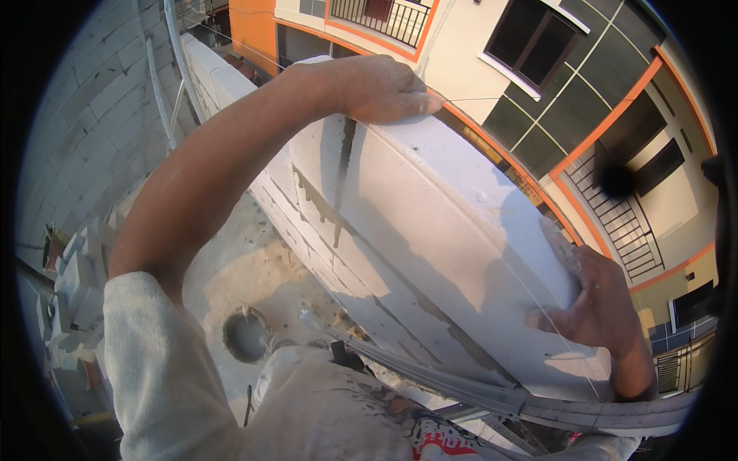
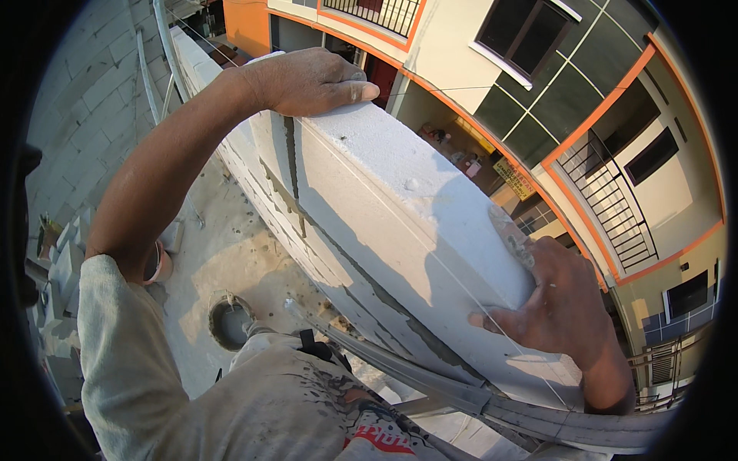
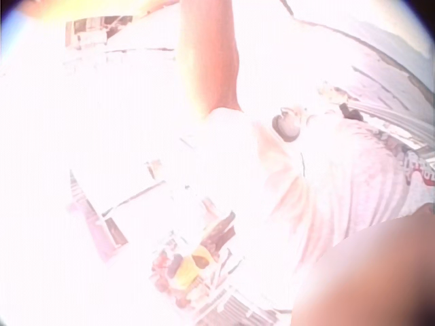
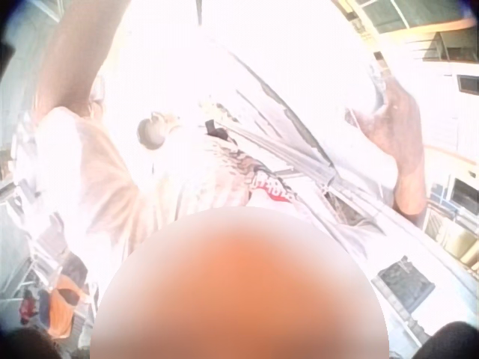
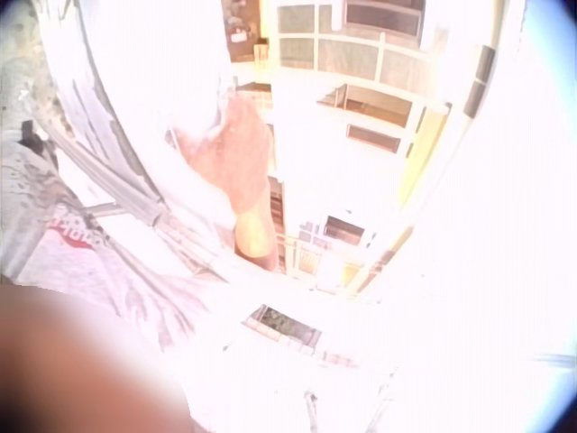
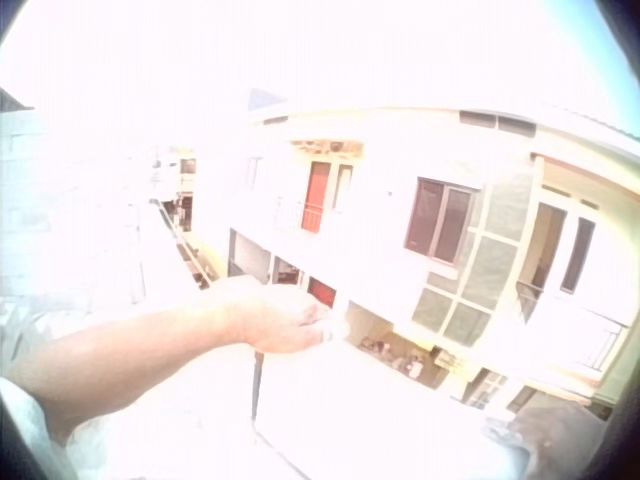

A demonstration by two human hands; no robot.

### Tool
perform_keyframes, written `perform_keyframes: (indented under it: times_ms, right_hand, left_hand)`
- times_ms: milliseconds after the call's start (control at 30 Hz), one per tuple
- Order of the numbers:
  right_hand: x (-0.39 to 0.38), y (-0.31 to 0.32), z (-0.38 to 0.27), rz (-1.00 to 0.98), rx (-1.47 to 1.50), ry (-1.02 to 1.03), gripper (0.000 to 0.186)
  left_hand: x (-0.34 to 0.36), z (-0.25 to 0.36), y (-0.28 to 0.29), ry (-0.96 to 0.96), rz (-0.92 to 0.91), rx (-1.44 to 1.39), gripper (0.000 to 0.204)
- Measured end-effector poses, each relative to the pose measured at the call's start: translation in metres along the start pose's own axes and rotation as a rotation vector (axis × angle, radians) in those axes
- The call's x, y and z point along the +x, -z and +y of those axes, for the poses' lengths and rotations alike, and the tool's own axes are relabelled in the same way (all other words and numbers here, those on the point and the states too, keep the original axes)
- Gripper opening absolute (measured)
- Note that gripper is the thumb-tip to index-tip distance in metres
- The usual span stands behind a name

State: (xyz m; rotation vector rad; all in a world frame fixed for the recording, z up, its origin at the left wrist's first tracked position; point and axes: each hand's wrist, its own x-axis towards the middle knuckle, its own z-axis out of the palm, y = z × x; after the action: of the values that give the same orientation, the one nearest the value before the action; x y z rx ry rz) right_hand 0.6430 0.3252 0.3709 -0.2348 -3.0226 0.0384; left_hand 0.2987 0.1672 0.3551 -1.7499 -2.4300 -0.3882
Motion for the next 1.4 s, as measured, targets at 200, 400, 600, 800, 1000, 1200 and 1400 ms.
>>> perform_keyframes:
  times_ms: [200,400,600,800,1000,1200,1400]
  right_hand:
    - [0.002,0.004,-0.007,-0.052,0.043,-0.035,0.095]
    - [0.0,0.003,-0.008,-0.082,-0.062,-0.055,0.1]
    - [0.002,0.003,-0.008,-0.071,-0.175,-0.078,0.095]
    - [-0.024,0.041,0.042,-0.094,0.305,-0.317,0.071]
    - [-0.168,0.052,0.09,0.468,0.061,-0.769,0.082]
    - [-0.312,-0.012,0.079,1.083,0.587,-0.958,0.052]
    - [-0.305,-0.115,0.064,1.451,1.21,-0.82,0.057]
  left_hand:
    - [-0.001,-0.003,0.002,0.026,0.003,0.026,0.062]
    - [-0.002,-0.005,0.001,0.039,-0.001,-0.006,0.059]
    - [-0.002,-0.007,0.001,0.044,-0.02,-0.029,0.061]
    - [-0.002,-0.013,-0.003,-0.005,0.049,-0.037,0.064]
    - [0.009,-0.034,0.0,-0.09,-0.156,-0.396,0.054]
    - [0.021,-0.054,-0.012,-0.013,-0.084,-0.393,0.041]
    - [0.028,-0.067,-0.012,-0.019,-0.253,-0.51,0.041]
